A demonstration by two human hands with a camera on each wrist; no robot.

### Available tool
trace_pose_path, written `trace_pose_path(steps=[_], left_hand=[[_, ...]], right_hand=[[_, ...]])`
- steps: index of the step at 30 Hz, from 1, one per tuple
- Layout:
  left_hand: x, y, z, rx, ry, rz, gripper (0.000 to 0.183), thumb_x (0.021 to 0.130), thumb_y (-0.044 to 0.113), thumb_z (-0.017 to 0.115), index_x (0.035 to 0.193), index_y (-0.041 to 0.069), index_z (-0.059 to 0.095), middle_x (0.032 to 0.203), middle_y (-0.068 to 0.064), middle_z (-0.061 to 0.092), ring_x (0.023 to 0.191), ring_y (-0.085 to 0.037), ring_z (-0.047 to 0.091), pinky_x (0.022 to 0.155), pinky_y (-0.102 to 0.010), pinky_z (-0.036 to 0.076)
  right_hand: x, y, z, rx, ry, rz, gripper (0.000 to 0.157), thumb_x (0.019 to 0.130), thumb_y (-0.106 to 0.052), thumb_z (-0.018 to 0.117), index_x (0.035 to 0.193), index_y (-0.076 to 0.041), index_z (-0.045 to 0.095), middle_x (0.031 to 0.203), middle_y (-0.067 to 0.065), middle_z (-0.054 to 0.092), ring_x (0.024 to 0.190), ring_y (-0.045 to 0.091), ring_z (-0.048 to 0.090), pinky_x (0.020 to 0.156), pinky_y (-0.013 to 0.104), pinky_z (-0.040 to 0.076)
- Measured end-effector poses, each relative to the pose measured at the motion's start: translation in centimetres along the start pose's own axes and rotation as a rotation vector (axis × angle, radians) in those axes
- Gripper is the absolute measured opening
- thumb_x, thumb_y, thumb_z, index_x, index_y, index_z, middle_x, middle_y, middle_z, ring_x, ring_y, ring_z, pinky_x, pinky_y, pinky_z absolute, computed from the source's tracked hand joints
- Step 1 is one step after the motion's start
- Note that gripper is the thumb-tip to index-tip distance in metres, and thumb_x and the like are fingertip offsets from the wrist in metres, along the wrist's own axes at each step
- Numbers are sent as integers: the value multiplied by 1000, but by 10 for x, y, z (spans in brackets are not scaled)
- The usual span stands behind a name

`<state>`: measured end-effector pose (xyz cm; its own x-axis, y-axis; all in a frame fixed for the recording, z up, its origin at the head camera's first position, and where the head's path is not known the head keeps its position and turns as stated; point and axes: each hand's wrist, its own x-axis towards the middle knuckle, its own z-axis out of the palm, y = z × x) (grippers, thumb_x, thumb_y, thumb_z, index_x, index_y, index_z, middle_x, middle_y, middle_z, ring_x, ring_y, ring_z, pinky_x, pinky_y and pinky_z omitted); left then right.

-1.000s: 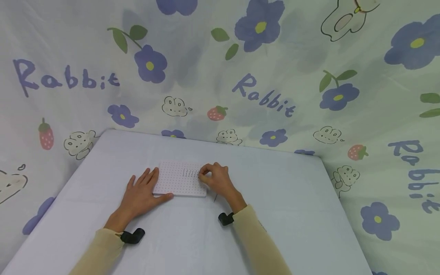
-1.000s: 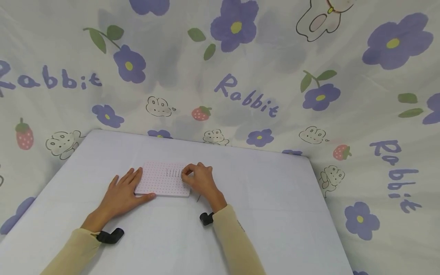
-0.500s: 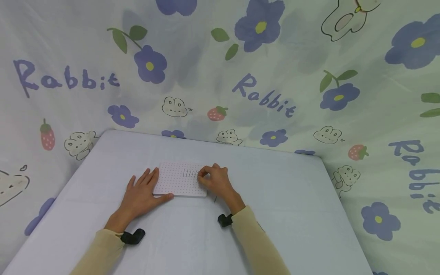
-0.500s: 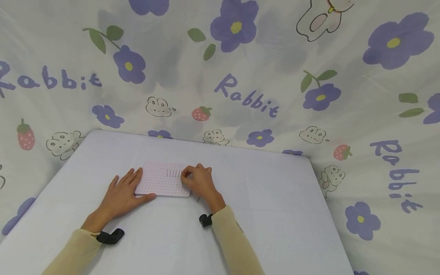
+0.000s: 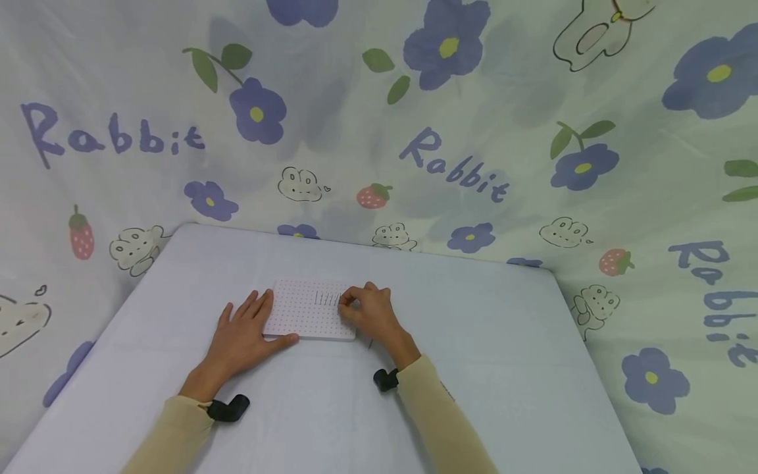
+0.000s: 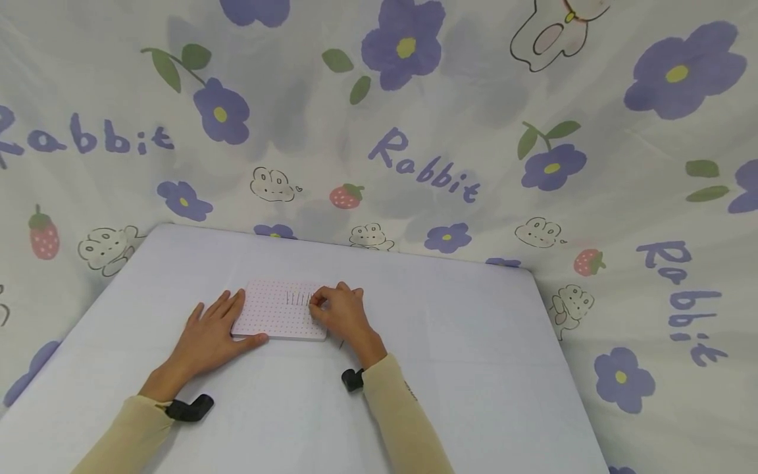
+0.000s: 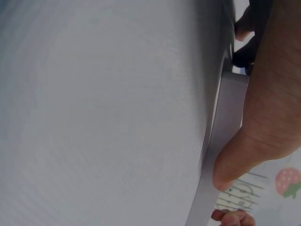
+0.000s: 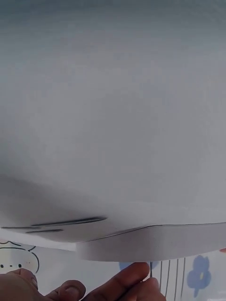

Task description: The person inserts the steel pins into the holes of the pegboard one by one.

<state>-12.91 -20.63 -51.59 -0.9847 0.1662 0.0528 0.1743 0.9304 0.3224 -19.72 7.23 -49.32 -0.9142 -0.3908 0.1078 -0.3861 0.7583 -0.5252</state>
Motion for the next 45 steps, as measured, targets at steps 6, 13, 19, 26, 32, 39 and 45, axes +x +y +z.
trace_pose_path(steps=[6, 13, 19, 26, 32, 39, 45], left_hand=[[-1, 0, -1, 0, 12, -1, 119, 81, 82, 56, 156, -5, 26, 160, -25, 30, 149, -45, 22, 115, -71, 8], [-1, 1, -1, -3, 18, 2, 118, 82, 80, 57, 156, -5, 26, 160, -25, 31, 149, -46, 22, 115, -71, 8], [0, 0, -1, -11, 8, 7, 118, 82, 81, 57, 156, -5, 25, 160, -25, 30, 149, -46, 21, 115, -71, 7], [0, 1, 1, -7, 15, 11, 117, 82, 80, 57, 156, -5, 26, 160, -24, 31, 150, -45, 21, 115, -71, 7], [-1, -1, 1, -5, 11, 9, 118, 82, 82, 55, 157, -4, 25, 161, -24, 30, 150, -45, 21, 116, -71, 7], [-1, 0, 1, -10, 5, 9, 118, 82, 82, 56, 157, -4, 24, 161, -25, 29, 150, -45, 20, 115, -71, 6], [0, 0, 0, -6, -3, 5, 118, 82, 81, 55, 157, -4, 24, 161, -24, 29, 150, -45, 20, 115, -71, 6]], right_hand=[[-1, -1, -11, -6, -41, 22, 10, 94, -36, 71, 97, -28, 74, 91, -23, 66, 87, 6, 49, 95, 45, 31], [-3, 1, -30, -14, -49, 6, 11, 93, -36, 72, 100, -28, 74, 96, -22, 69, 94, 14, 56, 94, 48, 31], [-9, 10, -45, -20, -44, 5, 12, 92, -33, 73, 102, -26, 74, 98, -18, 71, 98, 21, 59, 94, 50, 31], [-19, 30, -53, -51, -53, 47, 14, 92, -30, 75, 105, -24, 75, 100, -15, 72, 96, 18, 57, 92, 49, 30], [-24, 44, -49, -103, -71, 104, 13, 92, -24, 74, 105, -24, 75, 100, -15, 72, 93, 11, 51, 91, 48, 31], [-26, 54, -44, -131, -114, 118, 19, 89, -22, 77, 108, -25, 74, 102, -16, 71, 95, 11, 51, 89, 45, 32], [-25, 60, -43, -99, -114, 111, 21, 88, -22, 78, 108, -25, 73, 103, -15, 70, 95, 11, 51, 88, 43, 32]])
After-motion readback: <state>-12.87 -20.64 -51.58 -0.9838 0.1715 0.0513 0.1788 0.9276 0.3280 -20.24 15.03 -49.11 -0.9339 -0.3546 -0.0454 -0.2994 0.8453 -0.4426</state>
